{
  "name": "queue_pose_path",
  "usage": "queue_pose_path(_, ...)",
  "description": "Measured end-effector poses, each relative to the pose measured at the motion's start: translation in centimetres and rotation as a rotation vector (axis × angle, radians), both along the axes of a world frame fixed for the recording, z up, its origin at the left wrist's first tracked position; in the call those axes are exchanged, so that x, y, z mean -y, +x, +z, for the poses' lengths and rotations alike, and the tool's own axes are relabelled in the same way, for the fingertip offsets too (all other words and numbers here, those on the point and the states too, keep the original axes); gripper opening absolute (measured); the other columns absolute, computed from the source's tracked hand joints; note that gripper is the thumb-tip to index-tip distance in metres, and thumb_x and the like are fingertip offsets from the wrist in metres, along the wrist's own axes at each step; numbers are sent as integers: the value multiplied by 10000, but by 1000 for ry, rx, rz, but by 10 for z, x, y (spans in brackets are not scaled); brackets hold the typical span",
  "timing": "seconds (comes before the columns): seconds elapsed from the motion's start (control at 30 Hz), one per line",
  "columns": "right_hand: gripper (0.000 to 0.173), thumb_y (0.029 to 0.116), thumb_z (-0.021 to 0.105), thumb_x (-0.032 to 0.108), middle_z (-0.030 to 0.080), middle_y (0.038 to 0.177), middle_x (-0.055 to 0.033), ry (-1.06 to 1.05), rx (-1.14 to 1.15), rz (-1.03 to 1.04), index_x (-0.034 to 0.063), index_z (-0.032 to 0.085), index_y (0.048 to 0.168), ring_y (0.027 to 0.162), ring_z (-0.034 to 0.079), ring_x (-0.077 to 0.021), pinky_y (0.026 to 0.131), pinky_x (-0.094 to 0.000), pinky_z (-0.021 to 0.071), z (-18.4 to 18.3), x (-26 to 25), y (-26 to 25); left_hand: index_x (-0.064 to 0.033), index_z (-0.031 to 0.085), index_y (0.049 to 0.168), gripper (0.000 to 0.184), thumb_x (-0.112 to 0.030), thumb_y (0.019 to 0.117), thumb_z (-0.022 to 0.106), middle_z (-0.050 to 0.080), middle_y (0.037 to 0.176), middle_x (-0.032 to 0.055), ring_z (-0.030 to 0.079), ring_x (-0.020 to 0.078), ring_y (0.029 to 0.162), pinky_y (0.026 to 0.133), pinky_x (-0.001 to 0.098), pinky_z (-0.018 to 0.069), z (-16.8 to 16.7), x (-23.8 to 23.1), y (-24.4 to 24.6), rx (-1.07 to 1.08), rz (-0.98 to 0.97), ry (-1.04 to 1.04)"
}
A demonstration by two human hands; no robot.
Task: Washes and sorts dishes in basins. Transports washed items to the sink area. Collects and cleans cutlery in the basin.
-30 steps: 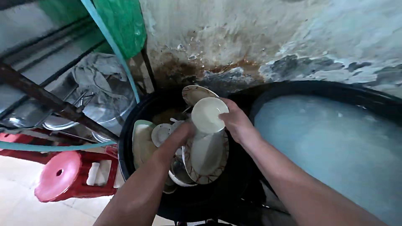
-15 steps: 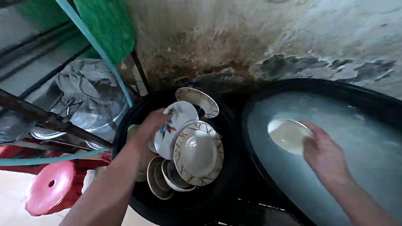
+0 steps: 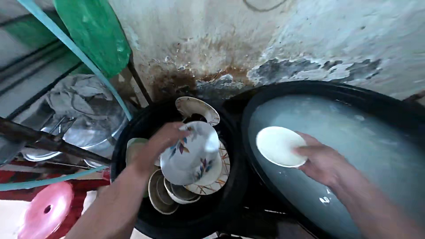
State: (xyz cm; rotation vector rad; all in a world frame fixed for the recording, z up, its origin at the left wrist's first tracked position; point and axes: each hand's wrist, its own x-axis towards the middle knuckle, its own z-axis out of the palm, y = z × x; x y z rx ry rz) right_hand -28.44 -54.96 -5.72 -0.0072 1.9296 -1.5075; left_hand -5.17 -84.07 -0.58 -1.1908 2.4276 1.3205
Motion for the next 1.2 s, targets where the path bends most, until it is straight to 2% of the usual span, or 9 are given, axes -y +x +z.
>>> queue_pose_path(0.17,547,985,438,-97,638,1184,-159,-117,-32,219,151,467,1471,915,688,-249,722,-405,595,42,79,39,-26,558,1416,413,-142,1024,613,601,1351,240,581,378,1255,1066,570,444,-35,-15,-39,93,-265,-9)
queue_pose_path(0.23,580,960,484,-89,635,1248,-159,-115,-185,303,156,473,1486,976,680,-250,762,-432,586,52,110,54,60,597,1322,381,-97,980,663,634,1269,286,607,423,1206,1038,594,456,-26,-24,-50,111,-396,-168)
queue_pose_path(0.33,575,951,483,-71,592,1407,-158,-115,-627,415,124,494,1492,1229,620,-249,998,-485,523,66,134,65,41,613,1316,405,-163,975,691,627,1292,264,588,412,1240,1061,587,450,-18,-17,-60,144,-541,-352)
queue_pose_path(0.53,492,992,444,-42,570,1435,-215,-14,-1229,421,47,518,1471,1283,601,-337,1053,-533,495,56,73,27,-62,673,1268,273,-116,1002,650,702,1101,162,680,260,945,863,482,554,9,13,-4,-80,-13,-26)
queue_pose_path(0.7,496,1004,420,-76,553,1397,-321,369,-1090,240,25,497,1484,1245,568,-525,1006,-699,441,3,-63,-11,-49,584,1334,311,-105,1028,592,680,1118,132,671,191,945,838,401,572,4,8,-5,-450,316,134)
queue_pose_path(0.9,544,977,385,-106,515,1426,-352,605,-922,251,18,477,1498,1279,521,-578,1022,-736,413,-47,-163,-25,-60,536,1385,347,-125,1045,552,669,1140,158,675,233,973,843,438,575,-22,-65,-92,-464,250,385)
queue_pose_path(1.03,558,965,443,-118,520,1452,-294,449,-541,26,26,473,1503,1283,561,-445,1017,-624,462,-53,-169,-29,-42,464,1479,414,-127,1073,471,607,1310,190,633,268,1116,920,441,542,-39,-96,-125,-435,180,488)
queue_pose_path(1.1,638,910,490,-78,560,1360,-231,268,-221,-147,118,429,1514,1087,642,-343,800,-536,571,-61,-176,-37,-30,362,1554,486,-164,1093,439,480,1501,206,543,305,1311,1050,483,489,-40,-85,-121,-472,161,396)
queue_pose_path(1.2,658,912,489,-54,589,1270,-203,129,-22,-177,174,391,1521,986,668,-316,709,-505,593,-62,-182,-47,-17,525,1450,408,-226,1111,435,550,1447,218,548,343,1327,1094,532,445,-53,-45,-99,-306,190,17)
